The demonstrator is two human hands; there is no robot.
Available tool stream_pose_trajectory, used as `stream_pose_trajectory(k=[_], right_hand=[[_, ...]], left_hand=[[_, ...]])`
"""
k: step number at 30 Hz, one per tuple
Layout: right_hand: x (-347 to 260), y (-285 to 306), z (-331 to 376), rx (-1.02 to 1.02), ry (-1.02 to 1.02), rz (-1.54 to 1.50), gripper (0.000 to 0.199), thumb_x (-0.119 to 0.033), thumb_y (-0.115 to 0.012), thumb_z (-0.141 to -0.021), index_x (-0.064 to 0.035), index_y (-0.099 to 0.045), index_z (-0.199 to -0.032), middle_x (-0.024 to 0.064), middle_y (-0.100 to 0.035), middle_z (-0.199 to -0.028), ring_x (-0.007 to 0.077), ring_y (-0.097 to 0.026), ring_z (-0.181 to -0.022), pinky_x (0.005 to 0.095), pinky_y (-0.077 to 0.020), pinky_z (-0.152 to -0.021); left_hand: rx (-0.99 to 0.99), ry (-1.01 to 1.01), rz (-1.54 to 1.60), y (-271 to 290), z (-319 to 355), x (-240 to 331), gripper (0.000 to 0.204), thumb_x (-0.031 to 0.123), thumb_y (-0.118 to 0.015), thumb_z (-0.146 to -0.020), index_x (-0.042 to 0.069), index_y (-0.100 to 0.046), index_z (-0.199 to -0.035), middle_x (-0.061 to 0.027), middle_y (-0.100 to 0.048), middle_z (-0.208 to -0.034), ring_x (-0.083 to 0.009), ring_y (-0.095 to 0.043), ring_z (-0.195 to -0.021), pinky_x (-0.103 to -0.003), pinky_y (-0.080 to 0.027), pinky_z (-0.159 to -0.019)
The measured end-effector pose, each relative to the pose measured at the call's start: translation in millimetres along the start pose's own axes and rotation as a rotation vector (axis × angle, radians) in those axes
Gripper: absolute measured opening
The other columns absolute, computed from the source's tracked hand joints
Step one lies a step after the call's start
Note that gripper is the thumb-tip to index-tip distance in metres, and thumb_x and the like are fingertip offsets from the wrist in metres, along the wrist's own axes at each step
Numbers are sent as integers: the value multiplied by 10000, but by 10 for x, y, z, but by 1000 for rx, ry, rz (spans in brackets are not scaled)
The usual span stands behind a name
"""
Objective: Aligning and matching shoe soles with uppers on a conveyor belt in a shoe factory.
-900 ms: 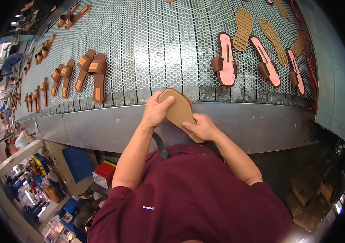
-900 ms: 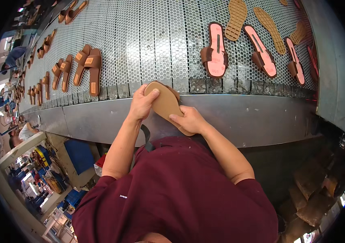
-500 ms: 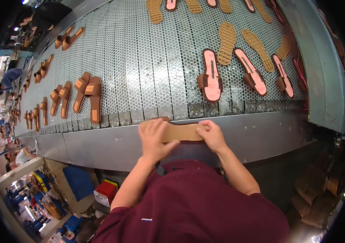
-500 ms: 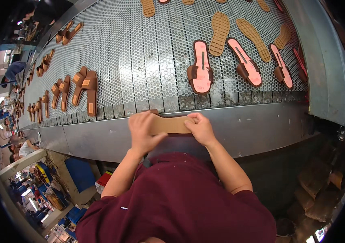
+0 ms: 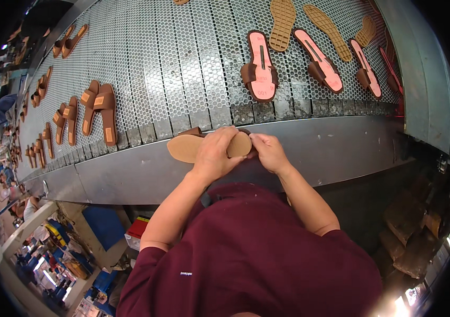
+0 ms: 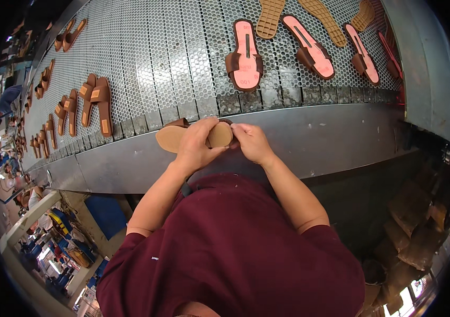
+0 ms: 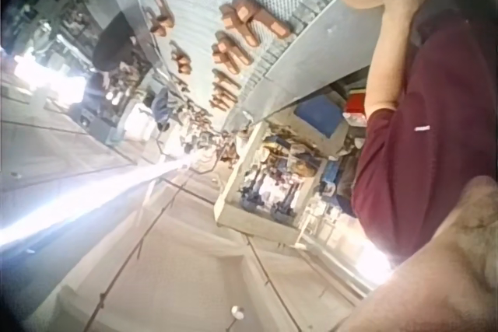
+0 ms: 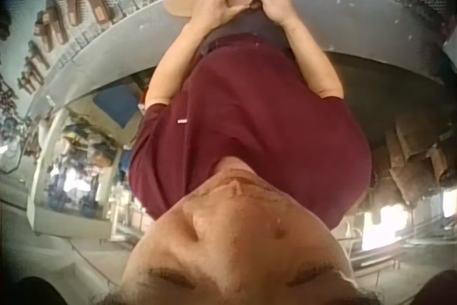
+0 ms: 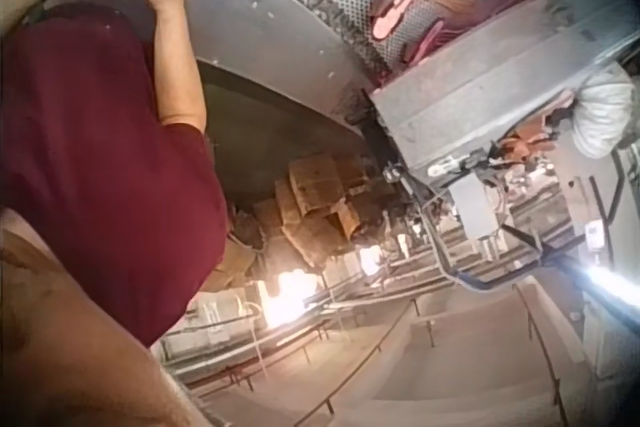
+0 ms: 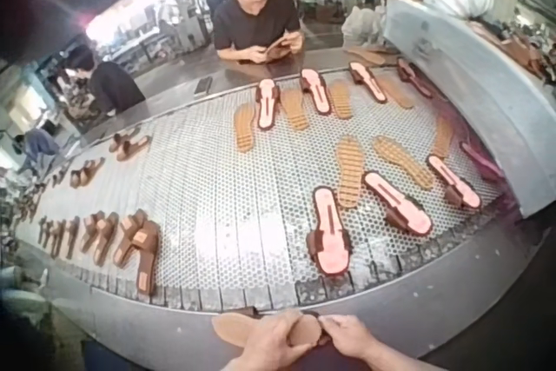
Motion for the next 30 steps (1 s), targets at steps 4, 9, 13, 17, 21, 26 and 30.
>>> stream_pose_trajectory(k=[4,9,13,17,21,26,30], right_hand=[[-70,-43,19,-22,53,-137,373,-253,-450,-1079,34,-687,-1056,53,-705,-900,104,-651,-779,257,-533,-711],[-172,-58,68,-38,81,-198,378,-235,-432,-1083,45,-685,-1053,51,-705,-917,100,-644,-788,255,-525,-725],[-195,-9,88,-7,136,-129,356,-236,-474,-1068,47,-689,-1049,40,-704,-916,82,-630,-797,251,-518,-731],[-373,-38,171,22,105,184,298,-239,-628,-999,48,-693,-1047,34,-705,-894,72,-622,-802,249,-515,-727],[-435,-71,142,54,151,193,320,-232,-730,-926,28,-685,-1109,43,-704,-895,80,-631,-799,252,-523,-733],[-896,352,-86,217,591,326,571,-205,-781,-874,11,-549,-1349,77,-689,-969,128,-656,-853,296,-543,-787],[-1489,924,-691,535,588,866,676,-267,-681,-891,-43,-414,-1470,209,-558,-1304,340,-610,-1084,411,-505,-939]], left_hand=[[0,41,25,0,-45,25,668,147,-902,-632,33,-609,-1221,-158,-649,-1202,-347,-617,-1135,-438,-496,-965],[-53,110,39,1,-98,82,677,156,-908,-629,23,-609,-1222,-157,-626,-1206,-352,-596,-1138,-434,-494,-966],[-50,74,28,-14,-115,111,679,160,-907,-629,22,-606,-1222,-154,-613,-1191,-355,-587,-1122,-437,-494,-953],[-23,29,-24,-63,-100,101,694,139,-899,-614,30,-601,-1231,-154,-604,-1201,-354,-588,-1107,-445,-493,-943],[41,-68,-66,-60,-146,90,671,141,-891,-608,53,-596,-1205,-162,-603,-1191,-374,-592,-1090,-466,-487,-938],[407,-364,-186,617,-228,-13,816,60,-891,-664,53,-464,-1359,-179,-563,-1314,-346,-565,-1218,-432,-471,-1028],[728,107,-112,899,153,-817,765,74,-857,-749,28,-442,-1390,-212,-496,-1420,-345,-475,-1349,-403,-397,-1108]])
Point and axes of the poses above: each hand's wrist, its own z-axis away from the middle knuckle, its own y-axis out of the back of the hand, x = y × z, the point moved 3 cm from there along -z, towards the middle knuckle
